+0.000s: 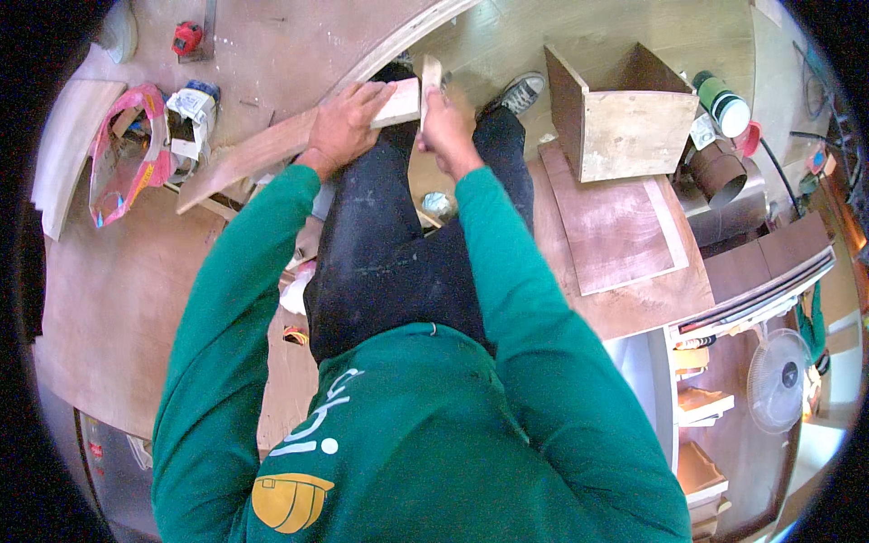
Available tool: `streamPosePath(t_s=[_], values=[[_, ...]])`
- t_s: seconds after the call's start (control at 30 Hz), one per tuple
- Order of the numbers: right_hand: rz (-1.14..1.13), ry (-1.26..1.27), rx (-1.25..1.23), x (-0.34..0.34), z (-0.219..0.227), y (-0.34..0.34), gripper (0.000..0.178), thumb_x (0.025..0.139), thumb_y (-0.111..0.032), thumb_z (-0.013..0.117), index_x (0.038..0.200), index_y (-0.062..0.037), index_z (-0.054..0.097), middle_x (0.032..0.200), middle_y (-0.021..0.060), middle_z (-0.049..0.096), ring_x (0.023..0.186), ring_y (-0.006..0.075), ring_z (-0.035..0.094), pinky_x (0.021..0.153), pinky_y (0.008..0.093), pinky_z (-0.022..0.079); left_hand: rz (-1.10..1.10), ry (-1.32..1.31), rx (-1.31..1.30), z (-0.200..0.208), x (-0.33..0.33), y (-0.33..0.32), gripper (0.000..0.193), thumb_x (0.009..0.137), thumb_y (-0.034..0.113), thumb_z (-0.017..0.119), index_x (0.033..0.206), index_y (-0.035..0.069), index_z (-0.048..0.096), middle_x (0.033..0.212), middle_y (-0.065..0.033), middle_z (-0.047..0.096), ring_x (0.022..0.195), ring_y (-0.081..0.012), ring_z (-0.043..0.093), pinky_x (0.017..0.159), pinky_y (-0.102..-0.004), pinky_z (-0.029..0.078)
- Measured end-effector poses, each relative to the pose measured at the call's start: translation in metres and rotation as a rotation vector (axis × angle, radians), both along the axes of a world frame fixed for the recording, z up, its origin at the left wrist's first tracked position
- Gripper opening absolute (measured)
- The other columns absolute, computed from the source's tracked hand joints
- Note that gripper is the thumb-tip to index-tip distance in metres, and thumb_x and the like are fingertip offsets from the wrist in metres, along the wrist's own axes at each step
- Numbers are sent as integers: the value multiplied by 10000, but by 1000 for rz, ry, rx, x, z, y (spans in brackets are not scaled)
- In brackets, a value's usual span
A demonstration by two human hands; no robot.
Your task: The person assembles a wooden cabinet by fitting small wooden trim pieces into grooves along the curved edges of the furniture. The person uses a small wooden block to tap the trim pieces into place and occasionally uses a power drill to secure components. The task involves handling multiple trim pieces and adjusting the cabinet's position.
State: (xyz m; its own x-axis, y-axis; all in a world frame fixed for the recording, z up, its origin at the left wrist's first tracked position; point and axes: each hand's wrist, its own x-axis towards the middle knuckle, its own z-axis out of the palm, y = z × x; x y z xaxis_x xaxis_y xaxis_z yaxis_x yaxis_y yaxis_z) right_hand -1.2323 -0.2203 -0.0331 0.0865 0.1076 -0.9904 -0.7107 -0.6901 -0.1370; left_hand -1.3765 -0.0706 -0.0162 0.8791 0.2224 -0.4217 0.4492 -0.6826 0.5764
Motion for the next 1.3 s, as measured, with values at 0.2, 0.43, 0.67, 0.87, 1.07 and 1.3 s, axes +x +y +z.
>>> streamPosePath(t_s=[0.2,0.43,0.67,0.87,1.07,1.3], values=[[134,49,-11,14,-31,17,475,1130,-507,443,1122,-77,645,885,63,616,703,183,570,504,343,448,-7,-29,-44,-2,-1,10,689,828,140,746,1507,160,632,1355,-47,695,1236,-287,666,1004,-428,607],[167,53,-38,17,-29,30,614,1142,-534,377,1141,0,681,873,94,637,685,197,563,488,368,458,-55,1,30,-3,-11,5,656,861,181,760,1504,189,635,1370,-19,691,1234,-269,672,962,-417,628],[50,86,-54,8,5,25,512,1159,-501,400,1214,-39,612,796,51,551,595,152,514,451,321,413,-52,17,-36,3,-15,4,737,813,158,781,1529,217,615,1377,-6,684,1247,-259,660,947,-422,641],[53,71,26,7,75,10,434,1150,-490,470,1190,-76,593,829,33,554,597,151,546,489,341,426,46,74,-17,-8,-2,10,696,829,146,764,1509,225,638,1358,-1,699,1251,-271,663,965,-436,635],[28,119,-19,15,32,20,414,1132,-468,481,1158,-74,603,833,46,564,623,166,548,476,339,418,0,8,0,-5,-10,6,670,858,164,765,1513,224,638,1347,-1,701,1239,-276,673,964,-425,628],[95,115,-77,24,-4,40,438,1143,-481,436,1152,-87,627,849,44,580,618,151,528,478,315,430,68,14,-3,-6,-8,0,661,850,173,776,1497,221,646,1328,-5,702,1204,-264,683,952,-429,628]])
